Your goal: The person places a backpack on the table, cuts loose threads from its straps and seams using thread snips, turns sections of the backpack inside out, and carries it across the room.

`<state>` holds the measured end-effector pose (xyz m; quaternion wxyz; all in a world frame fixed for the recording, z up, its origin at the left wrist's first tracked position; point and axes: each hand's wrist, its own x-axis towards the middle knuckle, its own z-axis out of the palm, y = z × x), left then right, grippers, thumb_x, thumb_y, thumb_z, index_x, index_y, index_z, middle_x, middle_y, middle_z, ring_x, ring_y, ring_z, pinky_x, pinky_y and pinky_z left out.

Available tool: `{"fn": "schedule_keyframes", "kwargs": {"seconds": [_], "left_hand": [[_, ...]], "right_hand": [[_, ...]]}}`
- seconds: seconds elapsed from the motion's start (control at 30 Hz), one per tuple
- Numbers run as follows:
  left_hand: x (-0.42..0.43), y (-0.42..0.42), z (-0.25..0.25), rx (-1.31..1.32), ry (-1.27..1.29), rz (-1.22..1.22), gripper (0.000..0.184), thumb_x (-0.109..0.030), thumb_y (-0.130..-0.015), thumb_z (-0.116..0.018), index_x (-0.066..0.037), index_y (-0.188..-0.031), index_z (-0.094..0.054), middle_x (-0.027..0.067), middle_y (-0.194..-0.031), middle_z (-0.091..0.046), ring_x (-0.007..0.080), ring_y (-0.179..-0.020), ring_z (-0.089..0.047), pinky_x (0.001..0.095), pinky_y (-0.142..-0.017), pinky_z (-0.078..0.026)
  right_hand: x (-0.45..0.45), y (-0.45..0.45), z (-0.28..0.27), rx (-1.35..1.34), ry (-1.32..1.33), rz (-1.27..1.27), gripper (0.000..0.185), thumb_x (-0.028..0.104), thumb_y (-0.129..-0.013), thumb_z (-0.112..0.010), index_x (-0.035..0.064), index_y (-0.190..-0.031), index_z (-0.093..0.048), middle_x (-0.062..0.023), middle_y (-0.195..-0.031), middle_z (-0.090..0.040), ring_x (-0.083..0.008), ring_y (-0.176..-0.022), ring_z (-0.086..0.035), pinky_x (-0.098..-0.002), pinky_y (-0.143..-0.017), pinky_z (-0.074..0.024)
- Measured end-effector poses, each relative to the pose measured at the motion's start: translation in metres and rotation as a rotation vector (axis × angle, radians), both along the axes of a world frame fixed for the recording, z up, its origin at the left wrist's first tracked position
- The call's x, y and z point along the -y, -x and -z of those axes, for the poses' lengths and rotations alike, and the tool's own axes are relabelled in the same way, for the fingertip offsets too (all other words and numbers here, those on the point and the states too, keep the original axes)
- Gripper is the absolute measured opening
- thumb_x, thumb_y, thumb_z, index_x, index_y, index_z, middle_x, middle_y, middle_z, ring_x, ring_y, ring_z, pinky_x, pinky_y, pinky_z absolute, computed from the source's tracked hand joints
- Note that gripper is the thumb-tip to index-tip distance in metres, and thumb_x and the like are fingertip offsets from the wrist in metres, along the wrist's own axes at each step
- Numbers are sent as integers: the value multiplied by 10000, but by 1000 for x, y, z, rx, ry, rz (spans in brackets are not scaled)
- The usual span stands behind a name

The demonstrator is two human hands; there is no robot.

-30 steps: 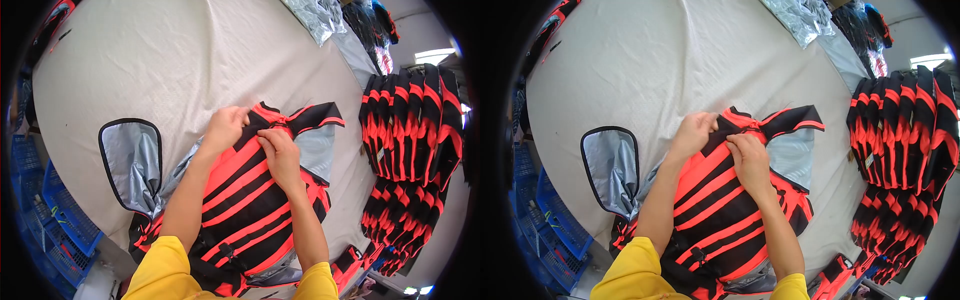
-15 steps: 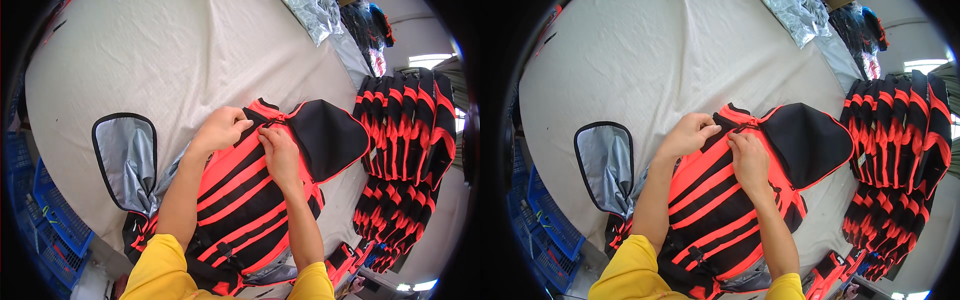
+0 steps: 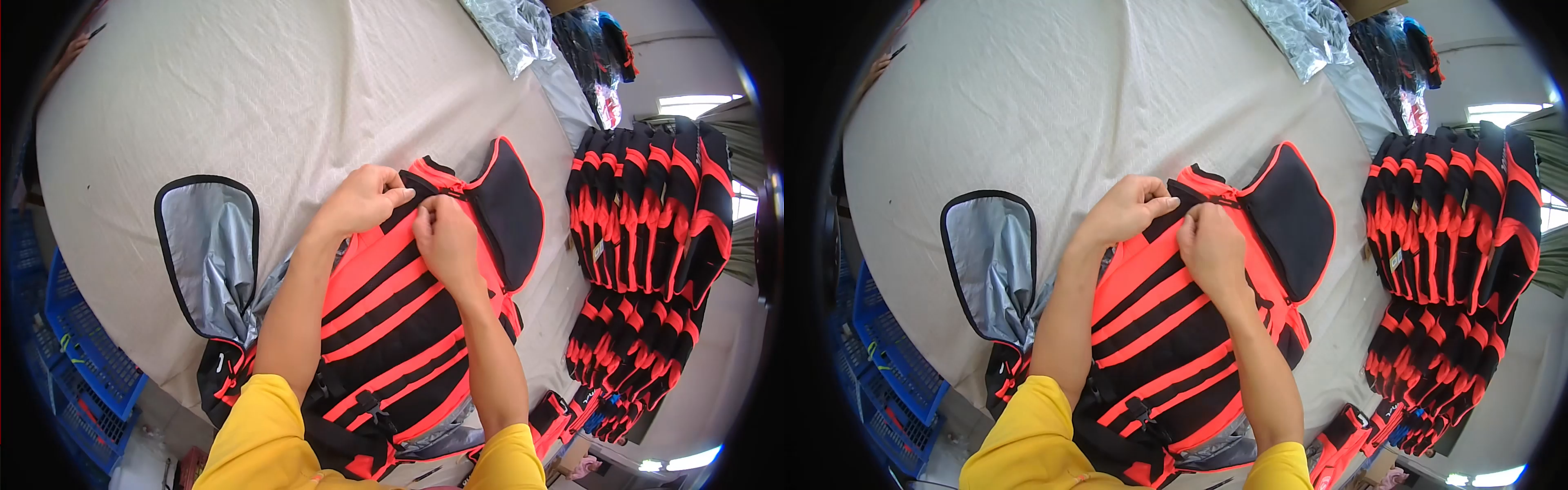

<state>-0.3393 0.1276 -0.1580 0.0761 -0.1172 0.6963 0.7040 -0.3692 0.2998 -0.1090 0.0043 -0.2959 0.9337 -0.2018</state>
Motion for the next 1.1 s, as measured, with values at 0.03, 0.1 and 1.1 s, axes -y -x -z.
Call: {"fn": "schedule_keyframes", "kwargs": {"seconds": [0.03,0.1,1.1], "left_hand": [[0,0,1,12,-12,8,239,-196,-913,-691,27,-828,-677,38,-635,-567,114,-619,-505,337,-559,-413],[1,1,0,24,-24,19,240,-200,-911,-693,28,-837,-683,46,-640,-580,121,-627,-522,342,-566,-423],[-6,7,48,-169,1218,115,391,-408,-964,-566,-52,-972,-727,223,-928,-718,409,-873,-697,544,-761,-541]], "right_hand": [[-6,-1,-3,-5,-1,1,110,117,-916,-651,8,-928,-642,-131,-810,-662,-238,-697,-657,-349,-631,-516],[-19,-17,-29,205,200,188,103,104,-954,-620,4,-942,-641,-77,-783,-650,-137,-687,-618,-291,-633,-497],[-440,-533,17,434,637,1732,274,212,-978,-668,75,-1184,-550,-31,-1042,-627,-150,-850,-636,-296,-610,-542]]}}
